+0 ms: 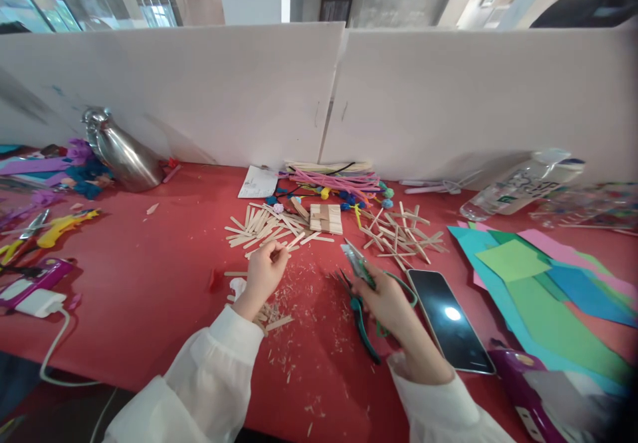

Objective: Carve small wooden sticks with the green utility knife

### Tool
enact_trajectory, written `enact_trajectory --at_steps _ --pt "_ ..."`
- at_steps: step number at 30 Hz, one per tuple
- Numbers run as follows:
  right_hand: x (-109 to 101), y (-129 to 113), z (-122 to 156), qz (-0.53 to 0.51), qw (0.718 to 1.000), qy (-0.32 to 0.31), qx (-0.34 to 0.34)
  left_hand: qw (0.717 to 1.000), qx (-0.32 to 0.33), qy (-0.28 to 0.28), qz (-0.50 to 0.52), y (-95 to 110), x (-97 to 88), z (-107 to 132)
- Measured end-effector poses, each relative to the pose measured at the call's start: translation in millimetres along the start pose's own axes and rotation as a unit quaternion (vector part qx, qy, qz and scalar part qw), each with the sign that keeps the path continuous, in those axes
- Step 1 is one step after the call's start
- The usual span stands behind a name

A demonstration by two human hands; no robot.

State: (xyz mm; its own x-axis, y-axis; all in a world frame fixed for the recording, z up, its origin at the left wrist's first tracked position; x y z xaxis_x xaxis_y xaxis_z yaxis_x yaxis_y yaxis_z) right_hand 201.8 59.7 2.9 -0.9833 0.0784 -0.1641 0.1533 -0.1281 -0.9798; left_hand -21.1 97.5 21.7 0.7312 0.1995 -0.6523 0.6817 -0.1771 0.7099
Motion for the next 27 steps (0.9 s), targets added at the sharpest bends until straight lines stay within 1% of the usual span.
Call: enact_trajectory --at_steps 1,3,7,10,12,15,17,18,21,23,25,27 --pt "-3.4 -0.3 -2.6 -0.011 1.000 0.007 0.000 1.000 -0.008 -0.015 0.015 -1.6 1.8 -0.6" --pt "-3.2 -3.0 -3.9 -0.039 0.999 0.013 -0.005 0.996 -0.011 -0.072 0.050 -1.1 10.5 0.8" --pt "14.4 -8.5 3.1 -0.097 0.995 0.013 -0.008 0.976 -0.008 -0.189 0.105 8.0 30.2 11.7" --pt "26.2 -9.4 6.9 -0.123 0.992 0.005 -0.010 0.961 0.005 -0.247 0.122 14.9 37.7 20.1" --pt "29.4 -9.2 7.0 -0.127 0.992 -0.005 -0.011 0.955 0.016 -0.269 0.123 17.1 39.8 23.7" --pt "23.9 -9.0 3.7 -0.125 0.992 -0.011 -0.017 0.955 0.027 -0.275 0.107 15.4 40.9 24.2" --pt "10.6 -7.9 -1.4 -0.123 0.992 0.011 -0.024 0.960 0.034 -0.262 0.090 12.1 40.0 21.5" --pt "1.0 -6.5 -4.8 -0.123 0.992 0.032 -0.028 0.964 0.037 -0.252 0.082 10.2 39.1 19.5" --pt "-34.0 2.4 -15.7 -0.111 0.985 0.128 -0.023 0.975 0.038 -0.213 0.056 4.2 34.4 13.0" --pt "-53.4 10.2 -22.1 -0.100 0.977 0.185 -0.012 0.979 0.034 -0.196 0.045 1.3 31.6 9.6" --pt "-63.0 18.0 -27.6 -0.094 0.973 0.213 0.004 0.983 0.036 -0.177 0.034 0.0 28.7 6.8" --pt "-64.2 23.4 -32.1 -0.088 0.970 0.225 0.012 0.987 0.041 -0.153 0.022 -0.9 25.8 4.3"
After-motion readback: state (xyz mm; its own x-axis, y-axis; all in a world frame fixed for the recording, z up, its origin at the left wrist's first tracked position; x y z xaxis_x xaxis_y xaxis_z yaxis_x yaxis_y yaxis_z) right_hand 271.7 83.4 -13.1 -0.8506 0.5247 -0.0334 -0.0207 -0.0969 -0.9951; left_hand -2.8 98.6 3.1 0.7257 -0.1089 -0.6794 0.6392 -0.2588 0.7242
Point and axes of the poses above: each hand's wrist, its own z-axis away from the middle knuckle, its own x-axis out of the palm, y = z × x, the point moved 5 cm from there along -z, towards the middle knuckle, and after that the axes turned 13 degrees about -z, right-handed, at the moved point
